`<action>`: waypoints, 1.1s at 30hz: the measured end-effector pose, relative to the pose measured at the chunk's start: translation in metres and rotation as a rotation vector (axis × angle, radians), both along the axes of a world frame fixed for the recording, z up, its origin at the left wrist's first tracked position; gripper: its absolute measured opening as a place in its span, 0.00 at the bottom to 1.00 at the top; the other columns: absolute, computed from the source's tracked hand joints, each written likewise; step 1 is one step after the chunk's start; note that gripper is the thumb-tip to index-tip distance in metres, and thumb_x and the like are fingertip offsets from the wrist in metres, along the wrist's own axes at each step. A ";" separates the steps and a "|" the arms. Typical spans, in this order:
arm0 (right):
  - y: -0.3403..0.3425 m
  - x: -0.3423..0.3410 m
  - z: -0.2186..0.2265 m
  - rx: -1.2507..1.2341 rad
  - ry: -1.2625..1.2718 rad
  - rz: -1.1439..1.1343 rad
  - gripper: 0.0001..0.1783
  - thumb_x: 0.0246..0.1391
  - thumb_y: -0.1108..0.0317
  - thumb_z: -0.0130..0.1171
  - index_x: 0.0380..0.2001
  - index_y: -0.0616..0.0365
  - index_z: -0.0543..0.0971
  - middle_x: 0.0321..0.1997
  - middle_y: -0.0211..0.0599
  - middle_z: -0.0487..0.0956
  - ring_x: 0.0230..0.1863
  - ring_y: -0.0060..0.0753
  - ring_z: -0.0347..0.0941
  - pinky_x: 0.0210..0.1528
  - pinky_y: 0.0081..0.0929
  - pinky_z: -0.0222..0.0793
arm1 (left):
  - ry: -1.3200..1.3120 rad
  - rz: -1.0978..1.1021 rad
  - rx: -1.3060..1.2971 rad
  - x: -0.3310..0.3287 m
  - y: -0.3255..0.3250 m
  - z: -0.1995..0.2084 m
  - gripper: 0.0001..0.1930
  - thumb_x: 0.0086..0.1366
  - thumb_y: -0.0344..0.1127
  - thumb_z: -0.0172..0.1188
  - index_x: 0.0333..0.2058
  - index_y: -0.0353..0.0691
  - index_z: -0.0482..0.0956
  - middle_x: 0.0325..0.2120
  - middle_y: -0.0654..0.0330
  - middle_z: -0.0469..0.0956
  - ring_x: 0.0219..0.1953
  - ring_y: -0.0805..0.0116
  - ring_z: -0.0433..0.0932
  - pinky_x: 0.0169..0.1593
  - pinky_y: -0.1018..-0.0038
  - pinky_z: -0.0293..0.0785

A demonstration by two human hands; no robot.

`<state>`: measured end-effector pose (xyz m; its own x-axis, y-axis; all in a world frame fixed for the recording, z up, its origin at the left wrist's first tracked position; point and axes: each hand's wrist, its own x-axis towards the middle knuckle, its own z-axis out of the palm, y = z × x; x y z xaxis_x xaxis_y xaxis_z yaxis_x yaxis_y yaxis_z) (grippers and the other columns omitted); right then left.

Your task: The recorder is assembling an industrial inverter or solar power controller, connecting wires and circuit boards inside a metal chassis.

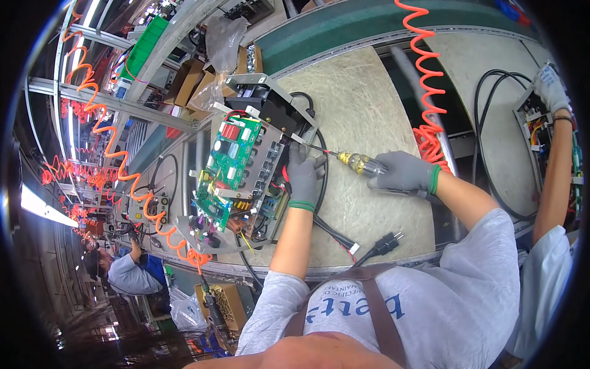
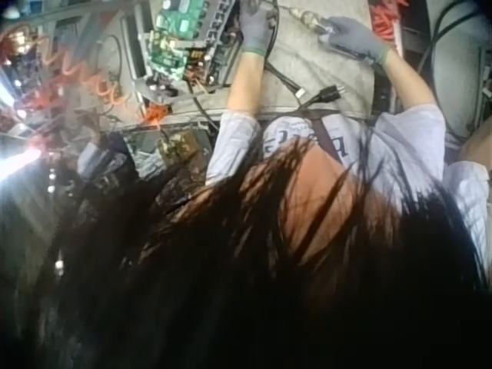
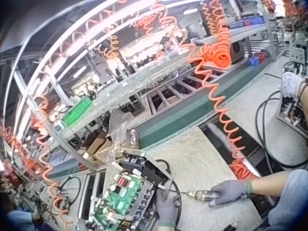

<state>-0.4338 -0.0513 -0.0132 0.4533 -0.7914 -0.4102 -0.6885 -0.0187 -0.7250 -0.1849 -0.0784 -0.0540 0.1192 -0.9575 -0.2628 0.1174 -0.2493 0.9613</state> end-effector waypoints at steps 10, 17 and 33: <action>-0.001 0.001 -0.001 0.030 -0.047 -0.011 0.31 0.44 0.43 0.61 0.38 0.63 0.77 0.36 0.50 0.79 0.40 0.46 0.76 0.44 0.36 0.68 | -0.053 -0.003 0.000 -0.001 0.001 0.004 0.38 0.56 0.23 0.41 0.67 0.39 0.44 0.65 0.50 0.55 0.37 0.67 0.79 0.25 0.81 0.68; -0.005 0.010 0.002 0.155 -0.157 -0.009 0.32 0.44 0.44 0.64 0.40 0.63 0.76 0.37 0.42 0.78 0.40 0.34 0.74 0.45 0.31 0.67 | -0.086 -0.004 -0.020 0.000 0.000 0.001 0.39 0.55 0.23 0.42 0.67 0.38 0.44 0.65 0.48 0.56 0.39 0.65 0.80 0.27 0.80 0.70; -0.007 0.019 -0.008 0.166 -0.164 -0.029 0.31 0.40 0.50 0.67 0.42 0.64 0.75 0.37 0.43 0.78 0.39 0.33 0.74 0.44 0.29 0.68 | -0.164 -0.041 -0.103 0.000 0.003 0.002 0.40 0.52 0.21 0.41 0.67 0.39 0.46 0.63 0.43 0.58 0.23 0.65 0.80 0.21 0.77 0.70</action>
<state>-0.4148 -0.0581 -0.0215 0.5025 -0.7332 -0.4581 -0.5594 0.1283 -0.8189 -0.1849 -0.0759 -0.0522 0.1123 -0.9833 -0.1435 -0.0514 -0.1500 0.9873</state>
